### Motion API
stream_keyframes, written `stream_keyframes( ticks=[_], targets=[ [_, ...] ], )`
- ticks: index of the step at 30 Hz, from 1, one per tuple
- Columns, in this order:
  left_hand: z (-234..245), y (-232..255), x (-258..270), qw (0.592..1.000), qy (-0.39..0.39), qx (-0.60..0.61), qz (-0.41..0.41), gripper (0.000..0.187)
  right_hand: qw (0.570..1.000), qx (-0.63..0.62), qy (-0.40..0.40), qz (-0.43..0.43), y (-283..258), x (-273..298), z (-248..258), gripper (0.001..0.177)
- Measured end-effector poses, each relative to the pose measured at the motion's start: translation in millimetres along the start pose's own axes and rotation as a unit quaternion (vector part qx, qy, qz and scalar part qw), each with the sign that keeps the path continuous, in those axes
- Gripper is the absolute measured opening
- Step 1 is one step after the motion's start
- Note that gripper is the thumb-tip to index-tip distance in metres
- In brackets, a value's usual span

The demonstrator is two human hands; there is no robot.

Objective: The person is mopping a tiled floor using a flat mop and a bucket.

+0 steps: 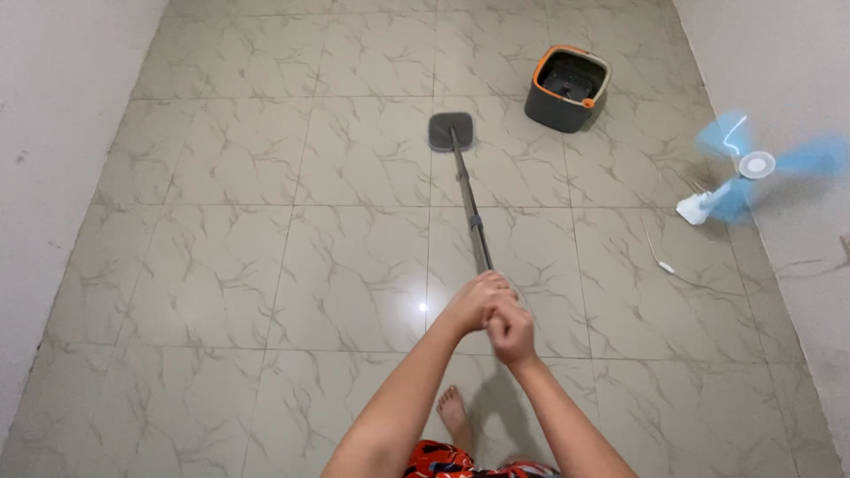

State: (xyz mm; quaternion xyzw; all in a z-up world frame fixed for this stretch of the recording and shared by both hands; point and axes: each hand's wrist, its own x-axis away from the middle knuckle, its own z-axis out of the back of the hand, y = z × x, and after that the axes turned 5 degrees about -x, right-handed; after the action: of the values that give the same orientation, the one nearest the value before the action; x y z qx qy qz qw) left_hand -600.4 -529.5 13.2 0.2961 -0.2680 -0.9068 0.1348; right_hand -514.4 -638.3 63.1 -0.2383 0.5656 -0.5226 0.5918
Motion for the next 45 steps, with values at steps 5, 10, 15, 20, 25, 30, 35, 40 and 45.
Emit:
stream_keyframes(
  ticks=[5, 10, 15, 20, 25, 30, 35, 40, 45],
  targets=[
    [-22, -5, -31, 0.994, -0.1, -0.036, -0.001, 0.028, 0.966, -0.124, 0.177, -0.142, 35, 10, 15, 0.019],
    [46, 50, -46, 0.998, -0.049, 0.022, 0.013, 0.04, 0.942, -0.237, 0.184, -0.147, -71, -30, 24, 0.021],
    [72, 36, -48, 0.998, 0.036, 0.055, 0.011, 0.027, 0.959, -0.227, 0.134, -0.1, -87, -64, 15, 0.022],
    [88, -2, -80, 0.994, 0.088, 0.059, -0.03, 0.023, 0.972, -0.208, 0.083, -0.073, -47, -102, 11, 0.022],
    [69, -90, -111, 0.993, 0.109, 0.05, -0.016, 0.02, 0.983, -0.166, 0.07, -0.048, 6, -174, -3, 0.023],
    [69, -200, -158, 0.976, 0.113, 0.162, 0.087, 0.017, 0.998, -0.026, 0.027, -0.045, 97, -269, -15, 0.02],
    [64, -294, -212, 0.952, 0.101, 0.193, 0.214, 0.016, 0.996, 0.064, -0.008, 0.063, 186, -365, -24, 0.008],
    [48, -306, -240, 0.979, 0.136, 0.045, 0.146, 0.016, 0.997, 0.062, 0.005, -0.042, 217, -382, -8, 0.008],
    [61, -262, -280, 0.977, 0.135, 0.022, 0.166, 0.015, 0.961, -0.071, 0.014, -0.266, 180, -389, 30, 0.016]
  ],
)
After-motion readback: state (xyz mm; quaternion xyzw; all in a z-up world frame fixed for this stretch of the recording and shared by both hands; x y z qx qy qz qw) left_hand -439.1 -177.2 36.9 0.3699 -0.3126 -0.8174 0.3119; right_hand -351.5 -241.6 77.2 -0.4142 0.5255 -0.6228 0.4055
